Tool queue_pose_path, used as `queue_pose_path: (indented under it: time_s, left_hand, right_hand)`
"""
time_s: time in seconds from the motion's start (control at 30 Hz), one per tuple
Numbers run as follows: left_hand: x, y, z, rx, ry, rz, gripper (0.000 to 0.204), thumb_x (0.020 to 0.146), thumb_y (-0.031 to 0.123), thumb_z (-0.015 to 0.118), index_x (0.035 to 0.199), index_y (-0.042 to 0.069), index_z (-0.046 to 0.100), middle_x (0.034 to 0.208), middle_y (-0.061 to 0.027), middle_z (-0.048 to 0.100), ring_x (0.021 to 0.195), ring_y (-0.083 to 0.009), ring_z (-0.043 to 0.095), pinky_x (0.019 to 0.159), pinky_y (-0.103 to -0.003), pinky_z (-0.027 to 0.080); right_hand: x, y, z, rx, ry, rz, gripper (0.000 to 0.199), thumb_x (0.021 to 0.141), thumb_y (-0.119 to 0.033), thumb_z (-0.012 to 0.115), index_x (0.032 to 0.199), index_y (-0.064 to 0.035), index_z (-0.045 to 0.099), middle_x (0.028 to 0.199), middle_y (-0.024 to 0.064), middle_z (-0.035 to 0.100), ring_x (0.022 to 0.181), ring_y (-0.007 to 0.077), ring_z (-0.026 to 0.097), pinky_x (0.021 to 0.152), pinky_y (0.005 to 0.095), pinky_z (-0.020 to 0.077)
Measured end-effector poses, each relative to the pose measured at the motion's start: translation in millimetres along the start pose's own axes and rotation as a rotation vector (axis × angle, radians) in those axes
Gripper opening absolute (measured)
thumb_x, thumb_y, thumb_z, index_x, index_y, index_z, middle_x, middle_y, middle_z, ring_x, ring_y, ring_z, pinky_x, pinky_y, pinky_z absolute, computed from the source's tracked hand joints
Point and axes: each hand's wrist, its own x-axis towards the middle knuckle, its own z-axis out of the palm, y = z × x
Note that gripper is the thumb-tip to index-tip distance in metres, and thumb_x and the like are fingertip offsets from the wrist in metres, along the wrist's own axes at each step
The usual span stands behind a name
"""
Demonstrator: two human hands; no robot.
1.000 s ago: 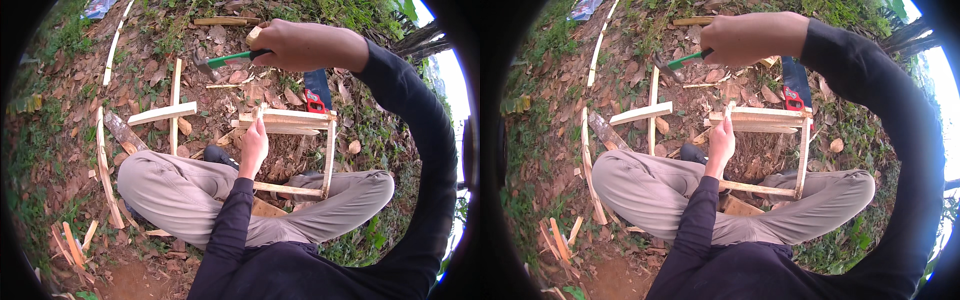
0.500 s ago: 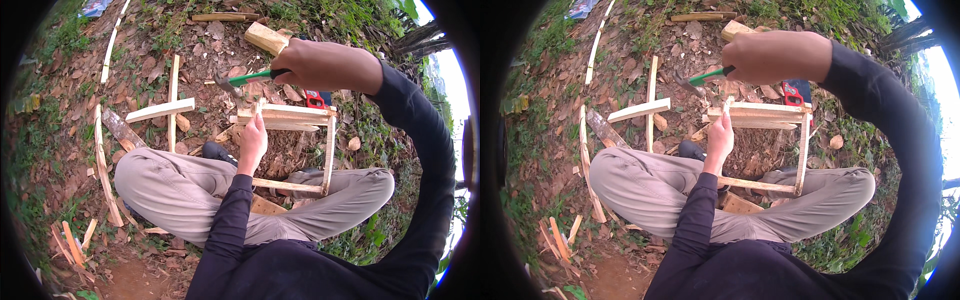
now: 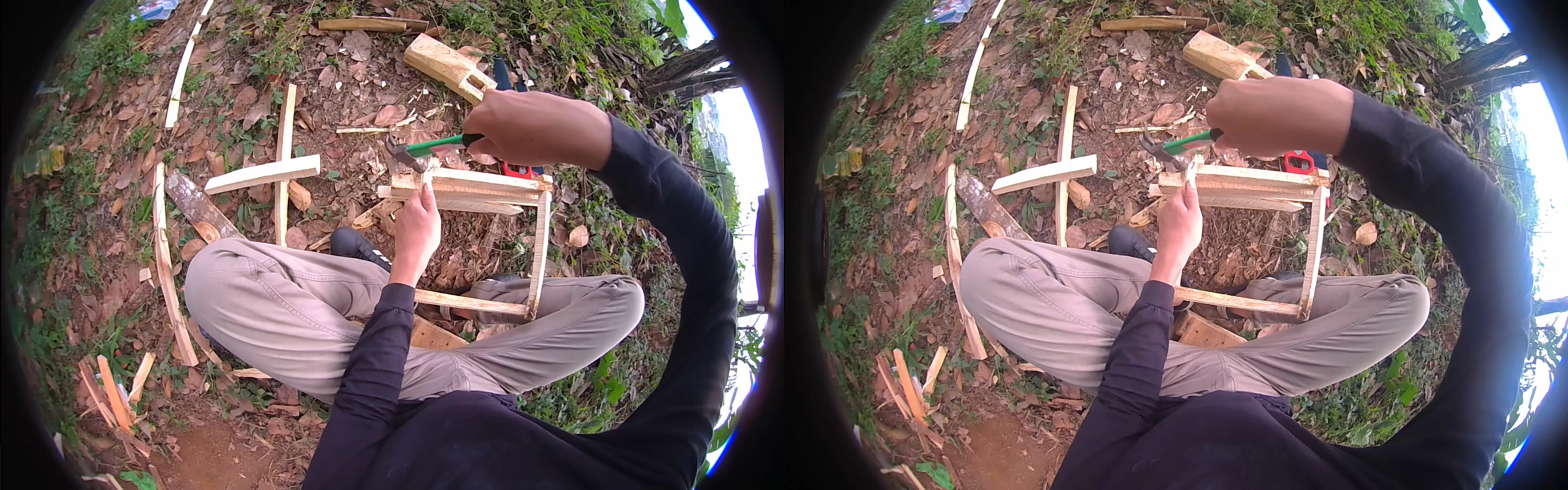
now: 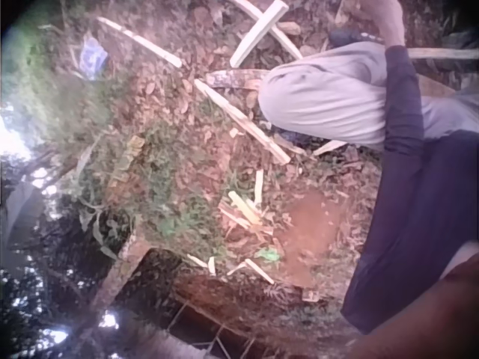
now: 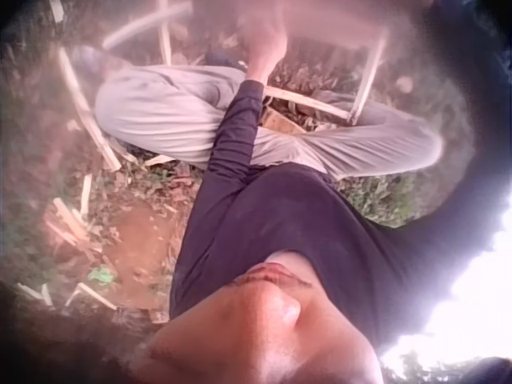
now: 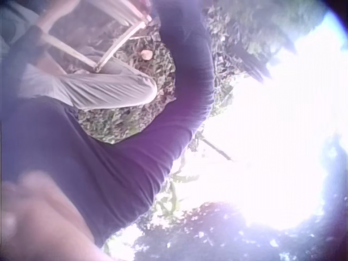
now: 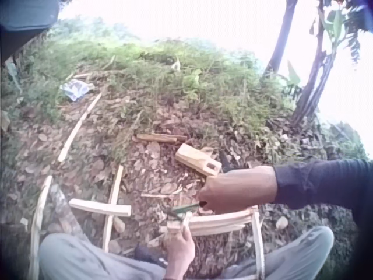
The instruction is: The person sits on the ground outdoors and uses a hammer to drive nails into a small wooden frame. They repeatedly hammer the same nail to secure the joint, then lift the frame to inspect it before placing it back down.
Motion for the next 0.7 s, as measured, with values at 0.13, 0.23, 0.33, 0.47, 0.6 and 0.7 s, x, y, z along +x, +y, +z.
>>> queue_pose_path:
  time_s: [0.13,0.23,0.33,0.47,0.6,0.7]
  left_hand:
    - [1.3,-6.3,-2.6,-0.138,-0.078,-0.017,0.055,0.109,0.044,0.035,0.108,-0.002,0.066,0.096,-0.0317,0.069,0.096,-0.0504,0.066,0.084,-0.058,0.05]
    - [5.1,-20.2,8.0,-0.268,-0.062,-0.01,0.052,0.11,0.046,0.038,0.092,0.002,0.06,0.07,-0.014,0.058,0.069,-0.0292,0.06,0.066,-0.044,0.045]
    - [4.2,-20.5,7.6,-0.318,-0.068,-0.024,0.053,0.11,0.047,0.039,0.086,0.004,0.058,0.062,-0.0053,0.052,0.059,-0.0182,0.054,0.06,-0.036,0.041]
    - [3.9,-24.6,-1.3,-0.269,-0.028,-0.033,0.056,0.111,0.045,0.037,0.084,0.001,0.057,0.066,-0.0117,0.055,0.065,-0.0267,0.057,0.067,-0.042,0.044]
    - [2.2,-20.7,-6.1,-0.39,-0.074,-0.112,0.056,0.112,0.046,0.035,0.079,0.003,0.054,0.058,-0.0022,0.047,0.055,-0.0115,0.049,0.055,-0.034,0.038]
    - [4.7,-17.9,-3.9,-0.459,-0.068,-0.134,0.052,0.11,0.054,0.037,0.081,0.012,0.048,0.054,0.0071,0.037,0.039,-0.0053,0.034,0.035,-0.025,0.024]
  right_hand:
    - [-16.3,25.1,39.4,0.295,0.423,-0.052,0.028,0.1,-0.027,0.066,0.095,0.0011,0.068,0.069,0.0148,0.065,0.059,0.0279,0.062,0.058,0.0403,0.0475]
    - [-9.9,34.6,109.9,0.573,0.539,0.257,0.035,0.096,-0.033,0.072,0.088,0.0006,0.066,0.065,0.0104,0.058,0.055,0.0199,0.051,0.055,0.0359,0.0412]
    - [24.0,27.4,186.3,0.764,0.807,0.475,0.043,0.09,-0.039,0.078,0.084,0.0009,0.064,0.061,0.0067,0.051,0.056,0.0149,0.046,0.055,0.0362,0.0393]
    - [60.9,22.5,218.7,0.873,0.897,0.615,0.04,0.085,-0.033,0.081,0.085,0.0018,0.061,0.07,0.0188,0.063,0.066,0.0375,0.064,0.063,0.0457,0.0477]
    - [60.3,23.2,223.7,0.845,0.874,0.658,0.038,0.081,-0.028,0.084,0.091,0.0004,0.061,0.08,0.0233,0.068,0.082,0.0432,0.069,0.071,0.0505,0.0523]
    - [63.8,21.3,225.3,0.823,0.936,0.621,0.04,0.078,-0.028,0.086,0.09,0.0012,0.06,0.082,0.0226,0.068,0.083,0.0437,0.067,0.073,0.0492,0.0507]
